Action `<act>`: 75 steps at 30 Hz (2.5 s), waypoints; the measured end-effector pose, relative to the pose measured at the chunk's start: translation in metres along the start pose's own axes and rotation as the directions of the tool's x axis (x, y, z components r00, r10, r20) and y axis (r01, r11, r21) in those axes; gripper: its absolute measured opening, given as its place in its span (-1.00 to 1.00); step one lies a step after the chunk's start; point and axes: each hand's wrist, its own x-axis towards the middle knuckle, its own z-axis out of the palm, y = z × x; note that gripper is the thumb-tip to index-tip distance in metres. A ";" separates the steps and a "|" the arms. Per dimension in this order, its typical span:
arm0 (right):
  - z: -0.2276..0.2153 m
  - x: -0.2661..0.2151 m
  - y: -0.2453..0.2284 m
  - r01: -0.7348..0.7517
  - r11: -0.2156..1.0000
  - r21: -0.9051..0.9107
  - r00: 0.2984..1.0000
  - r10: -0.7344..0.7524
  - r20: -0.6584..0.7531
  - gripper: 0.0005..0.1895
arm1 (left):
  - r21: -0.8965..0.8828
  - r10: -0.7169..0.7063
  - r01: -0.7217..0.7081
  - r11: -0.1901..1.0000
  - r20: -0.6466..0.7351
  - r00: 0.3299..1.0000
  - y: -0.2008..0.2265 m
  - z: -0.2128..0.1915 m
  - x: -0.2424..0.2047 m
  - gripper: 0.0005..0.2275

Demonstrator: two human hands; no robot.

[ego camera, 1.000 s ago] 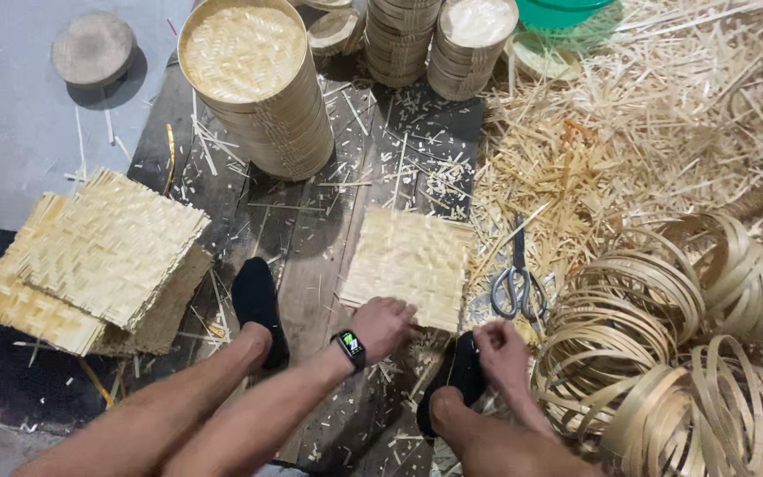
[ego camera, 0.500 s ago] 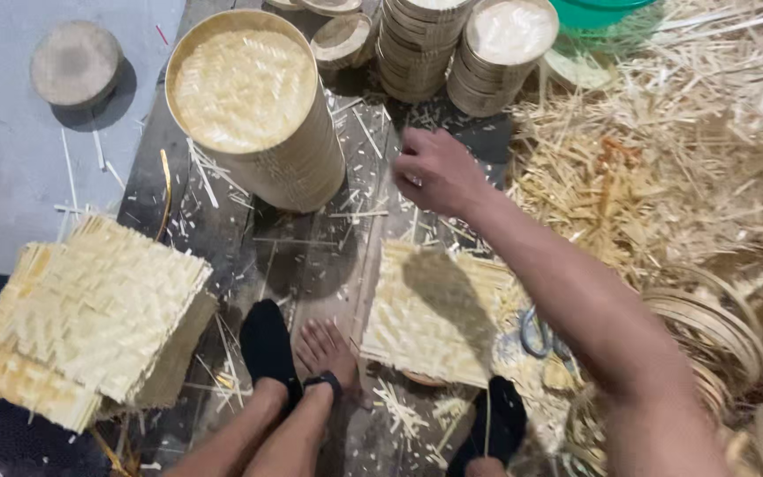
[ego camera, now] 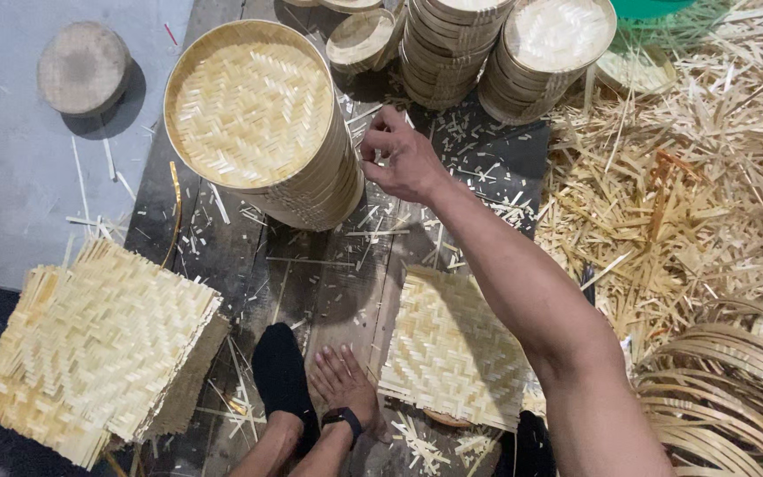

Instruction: The person assembles bamboo containers by placing a circular frame onto a woven sheet, trimming the excess material with shears, and fitting a wooden base into the structure.

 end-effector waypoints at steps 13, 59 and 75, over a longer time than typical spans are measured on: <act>-0.011 -0.029 0.000 -0.117 0.993 0.002 0.990 0.117 -0.075 -0.88 | 0.069 -0.063 0.056 0.996 0.111 0.992 0.015 -0.046 -0.024 0.54; 0.097 -0.083 0.084 -0.224 0.940 -0.257 0.974 0.207 -0.090 -0.88 | -0.774 0.047 -0.375 0.510 -0.410 0.911 0.053 -0.072 0.010 -0.73; -0.002 -0.190 0.102 -0.440 0.896 0.059 0.727 0.394 -0.563 -0.89 | -0.790 0.086 -0.363 0.494 -0.371 0.925 0.051 -0.061 0.022 -0.65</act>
